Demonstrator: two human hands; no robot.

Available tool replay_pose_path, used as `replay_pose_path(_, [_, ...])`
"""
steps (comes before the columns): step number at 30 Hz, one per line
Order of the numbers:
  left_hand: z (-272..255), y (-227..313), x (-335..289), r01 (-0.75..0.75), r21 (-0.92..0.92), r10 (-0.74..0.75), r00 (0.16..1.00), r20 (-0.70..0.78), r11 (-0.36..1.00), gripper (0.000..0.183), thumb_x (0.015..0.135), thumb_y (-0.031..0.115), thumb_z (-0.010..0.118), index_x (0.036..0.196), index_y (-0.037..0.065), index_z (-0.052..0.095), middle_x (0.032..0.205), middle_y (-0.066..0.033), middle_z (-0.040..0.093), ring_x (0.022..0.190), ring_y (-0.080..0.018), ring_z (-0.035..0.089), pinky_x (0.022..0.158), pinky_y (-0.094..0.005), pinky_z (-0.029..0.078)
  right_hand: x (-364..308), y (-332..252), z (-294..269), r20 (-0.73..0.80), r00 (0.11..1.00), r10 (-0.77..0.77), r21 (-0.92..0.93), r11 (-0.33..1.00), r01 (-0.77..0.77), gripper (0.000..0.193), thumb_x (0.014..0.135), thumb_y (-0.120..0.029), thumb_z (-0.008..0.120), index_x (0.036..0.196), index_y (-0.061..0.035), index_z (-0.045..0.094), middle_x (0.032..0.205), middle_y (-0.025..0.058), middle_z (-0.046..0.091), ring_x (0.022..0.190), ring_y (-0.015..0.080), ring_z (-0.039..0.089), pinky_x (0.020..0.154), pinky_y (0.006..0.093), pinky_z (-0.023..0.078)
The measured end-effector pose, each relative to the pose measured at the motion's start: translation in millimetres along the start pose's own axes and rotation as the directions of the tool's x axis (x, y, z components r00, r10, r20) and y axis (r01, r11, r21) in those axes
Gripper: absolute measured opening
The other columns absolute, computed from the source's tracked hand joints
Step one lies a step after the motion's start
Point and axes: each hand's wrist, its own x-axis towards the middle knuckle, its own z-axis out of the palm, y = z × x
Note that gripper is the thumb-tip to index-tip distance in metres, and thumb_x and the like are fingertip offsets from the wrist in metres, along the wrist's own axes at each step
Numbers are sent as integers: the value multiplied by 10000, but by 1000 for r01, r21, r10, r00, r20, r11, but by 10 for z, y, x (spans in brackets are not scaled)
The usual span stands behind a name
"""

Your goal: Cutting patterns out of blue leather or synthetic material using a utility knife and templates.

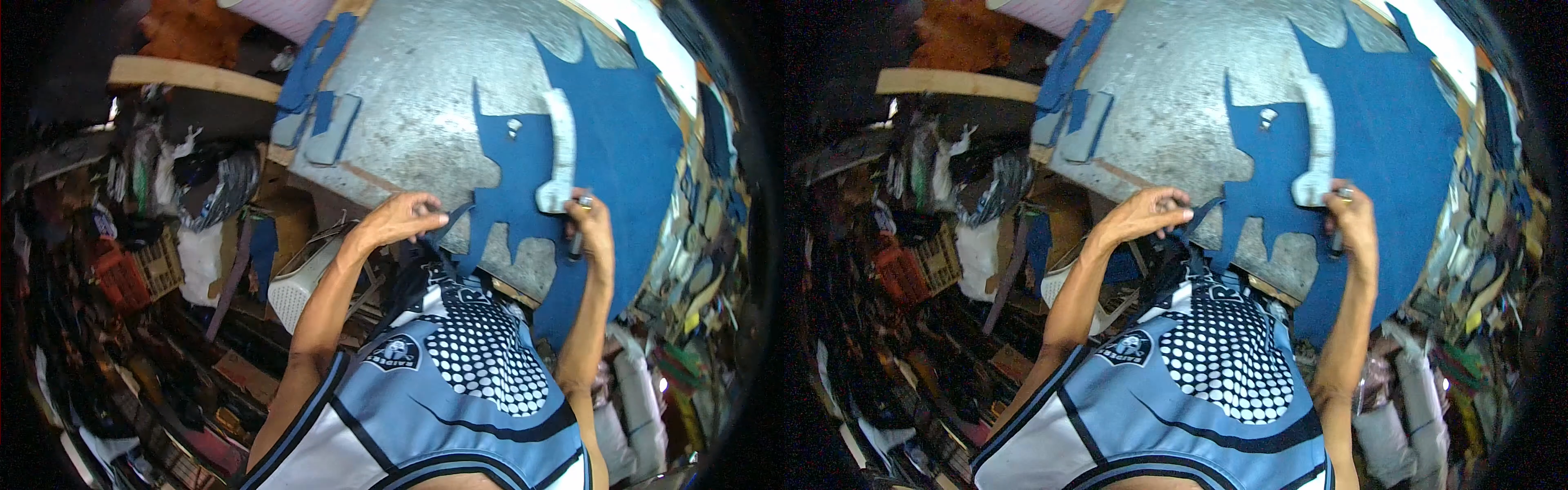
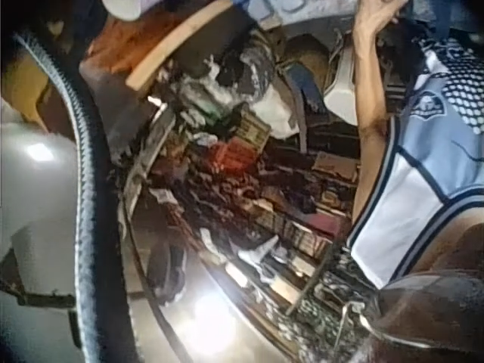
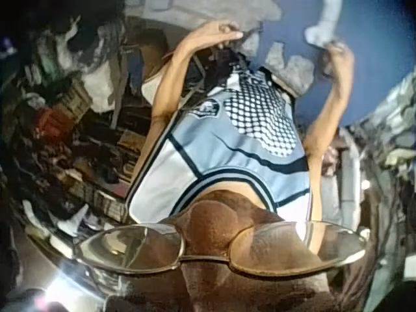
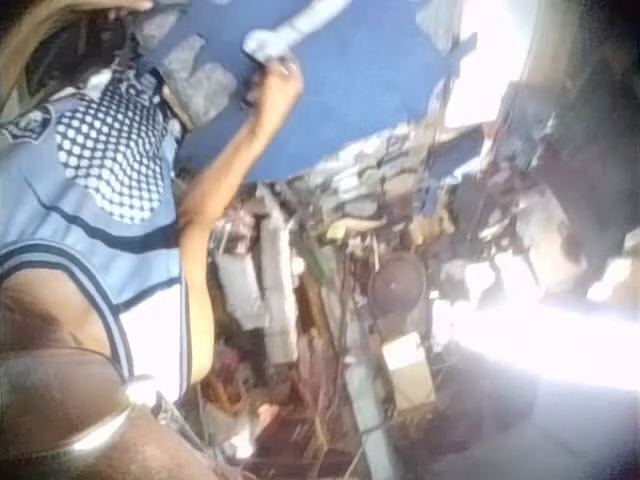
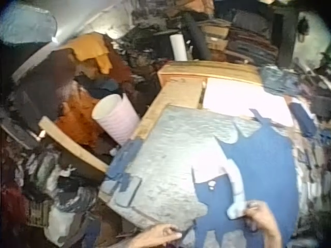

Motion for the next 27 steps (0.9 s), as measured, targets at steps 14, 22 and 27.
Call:
replay_pose_path(14, [-1413, -595, -69, 429, 618, 440, 447, -779, 658, 511, 819, 328, 725, 1156, -53, 672, 1151, -269, 644, 1032, -454, 629, 908, -496, 506, 806, -35, -498, -160, 986, -49, -44, 998, 42, 285, 904, -131, 656, 1161, -11, 639, 716, -4, 596, 456, 63, 482, 408, 222, 416])
replay_pose_path(22, [-1695, -530, -210, 284, 489, 281, 545, -790, 825, 587, 794, 421, 670, 1157, -40, 695, 1171, -269, 675, 1094, -389, 656, 977, -407, 494, 797, 138, -532, -175, 984, -41, 23, 999, 46, 295, 919, -132, 632, 1189, -13, 643, 736, -6, 602, 485, 51, 486, 422, 215, 426])
replay_pose_path(27, [-1763, -537, -225, 238, 358, 177, 553, -814, 903, 567, 802, 436, 678, 1166, 2, 706, 1147, -241, 696, 1074, -349, 674, 949, -380, 502, 797, 160, -550, -177, 983, -58, 38, 997, 66, 313, 922, -140, 643, 1209, -14, 637, 736, -15, 596, 490, 47, 493, 423, 206, 428])
